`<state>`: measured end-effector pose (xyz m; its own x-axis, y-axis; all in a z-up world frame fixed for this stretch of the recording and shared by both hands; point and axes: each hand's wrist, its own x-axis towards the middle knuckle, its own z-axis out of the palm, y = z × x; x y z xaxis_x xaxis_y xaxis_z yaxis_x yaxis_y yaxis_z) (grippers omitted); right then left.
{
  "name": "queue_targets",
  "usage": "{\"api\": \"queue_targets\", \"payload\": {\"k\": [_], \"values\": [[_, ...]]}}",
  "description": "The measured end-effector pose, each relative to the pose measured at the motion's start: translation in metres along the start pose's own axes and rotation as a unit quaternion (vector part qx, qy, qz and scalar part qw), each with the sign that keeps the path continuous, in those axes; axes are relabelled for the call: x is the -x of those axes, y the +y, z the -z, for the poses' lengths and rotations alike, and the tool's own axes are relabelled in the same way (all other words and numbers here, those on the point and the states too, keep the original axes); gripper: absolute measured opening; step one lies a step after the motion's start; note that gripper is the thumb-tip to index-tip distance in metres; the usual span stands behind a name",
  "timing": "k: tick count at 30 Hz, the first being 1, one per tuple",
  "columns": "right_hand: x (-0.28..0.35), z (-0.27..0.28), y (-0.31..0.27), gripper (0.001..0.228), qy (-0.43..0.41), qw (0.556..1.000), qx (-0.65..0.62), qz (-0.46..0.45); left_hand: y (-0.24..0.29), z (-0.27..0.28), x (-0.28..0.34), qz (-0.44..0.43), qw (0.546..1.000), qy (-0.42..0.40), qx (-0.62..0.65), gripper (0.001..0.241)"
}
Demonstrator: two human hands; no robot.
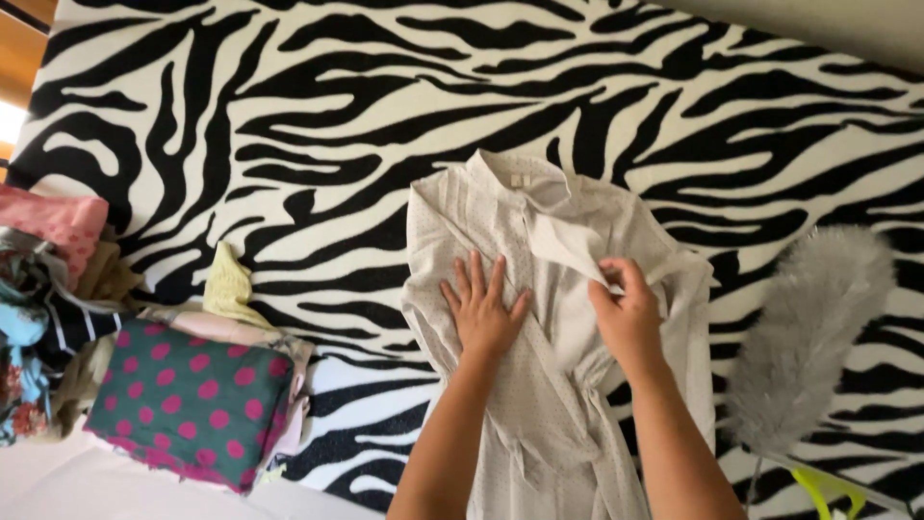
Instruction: The person folds a light gray sweatshirt on a mattress, then places it on a stack of folded clothes. They then fold a white polka-dotted dress on a zebra-patterned bed and place it on the same stack.
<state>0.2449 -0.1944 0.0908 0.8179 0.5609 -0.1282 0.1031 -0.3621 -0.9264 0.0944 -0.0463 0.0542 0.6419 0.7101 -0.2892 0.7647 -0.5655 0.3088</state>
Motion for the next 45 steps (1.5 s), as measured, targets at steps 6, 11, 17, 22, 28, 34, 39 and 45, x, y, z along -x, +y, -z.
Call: {"api": "queue_targets", "payload": {"k": [6, 11, 17, 22, 28, 34, 39, 45], "values": [[0.03, -0.037, 0.029, 0.041, -0.145, 0.907, -0.237, -0.318, -0.037, -0.037, 0.012, -0.083, 0.973, 0.158, 0.145, 0.052], [0.081, -0.042, 0.089, 0.048, -0.145, 0.888, -0.283, -0.333, -0.008, -0.029, 0.088, 0.055, 0.92, 0.026, 0.387, 0.044], [0.1, -0.04, 0.113, 0.045, -0.163, 0.858, -0.335, -0.354, 0.025, -0.027, 0.154, 0.007, 0.948, 0.125, 0.292, 0.053], [0.112, -0.027, 0.09, 0.042, -0.164, 0.914, -0.29, -0.229, 0.035, -0.022, 0.194, 0.121, 0.879, 0.127, 0.443, 0.05], [0.144, 0.016, 0.099, 0.03, -0.175, 0.977, -0.013, -0.121, 0.012, -0.059, 0.218, 0.233, 0.741, 0.087, 0.623, 0.026], [0.167, 0.093, 0.159, 0.034, 0.029, 0.968, 0.207, 0.141, 0.035, -0.059, 0.232, 0.133, 0.806, 0.139, 0.559, 0.024], [0.178, 0.138, 0.182, 0.081, 0.028, 0.973, 0.219, -0.073, 0.097, -0.043, 0.228, 0.021, 0.92, 0.346, 0.181, 0.041], [0.172, 0.167, 0.19, 0.045, -0.15, 0.893, 0.243, -0.349, 0.151, -0.084, 0.226, -0.134, 0.937, 0.157, 0.283, 0.029]]}}
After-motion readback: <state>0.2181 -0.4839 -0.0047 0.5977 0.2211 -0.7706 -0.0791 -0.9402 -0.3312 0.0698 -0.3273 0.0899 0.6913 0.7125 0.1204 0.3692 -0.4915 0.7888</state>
